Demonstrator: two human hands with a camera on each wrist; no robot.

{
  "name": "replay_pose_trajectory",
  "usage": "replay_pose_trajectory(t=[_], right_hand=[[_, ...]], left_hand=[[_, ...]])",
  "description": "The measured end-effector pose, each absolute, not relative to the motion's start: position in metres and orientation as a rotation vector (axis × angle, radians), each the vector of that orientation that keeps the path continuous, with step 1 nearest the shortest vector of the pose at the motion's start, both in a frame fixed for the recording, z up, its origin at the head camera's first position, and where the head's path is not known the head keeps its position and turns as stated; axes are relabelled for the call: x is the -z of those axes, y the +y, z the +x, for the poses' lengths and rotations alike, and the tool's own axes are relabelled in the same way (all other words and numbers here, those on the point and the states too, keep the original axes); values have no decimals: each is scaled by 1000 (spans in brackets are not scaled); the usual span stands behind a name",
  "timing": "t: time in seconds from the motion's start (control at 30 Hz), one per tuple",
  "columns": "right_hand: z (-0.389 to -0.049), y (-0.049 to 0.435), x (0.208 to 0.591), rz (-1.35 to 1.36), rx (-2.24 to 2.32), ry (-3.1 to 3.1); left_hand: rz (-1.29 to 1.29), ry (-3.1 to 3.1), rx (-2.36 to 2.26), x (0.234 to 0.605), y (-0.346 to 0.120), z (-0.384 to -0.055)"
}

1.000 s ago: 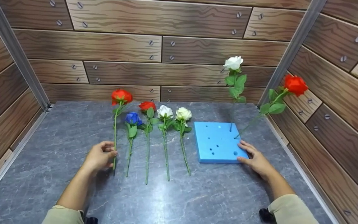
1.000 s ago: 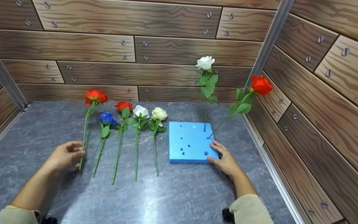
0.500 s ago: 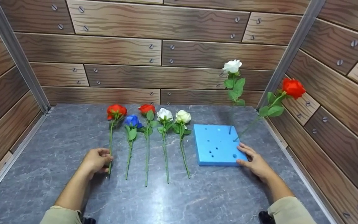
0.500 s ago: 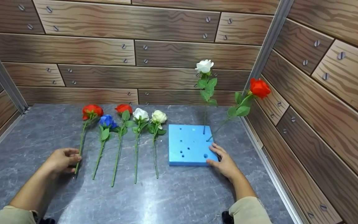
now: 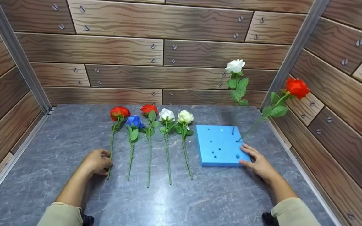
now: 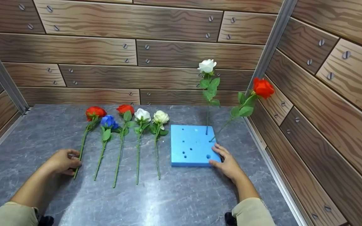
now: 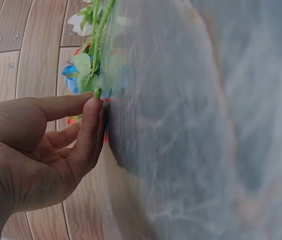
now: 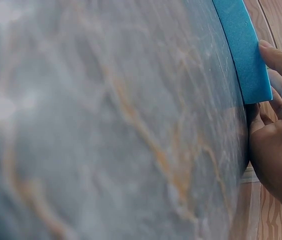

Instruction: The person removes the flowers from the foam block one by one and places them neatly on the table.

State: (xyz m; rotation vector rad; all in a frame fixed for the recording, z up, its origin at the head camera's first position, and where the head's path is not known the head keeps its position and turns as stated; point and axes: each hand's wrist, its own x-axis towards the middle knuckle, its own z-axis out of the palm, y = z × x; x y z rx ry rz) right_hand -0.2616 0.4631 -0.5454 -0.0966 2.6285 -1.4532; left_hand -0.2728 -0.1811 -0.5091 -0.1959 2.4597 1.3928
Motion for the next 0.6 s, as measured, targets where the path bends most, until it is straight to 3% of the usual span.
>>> replay_pose_trajectory(t=[0.6], right_hand=[[-262, 463, 546, -113, 1456, 2636]], left_hand=[[-106, 2614, -1234, 514, -183, -275]])
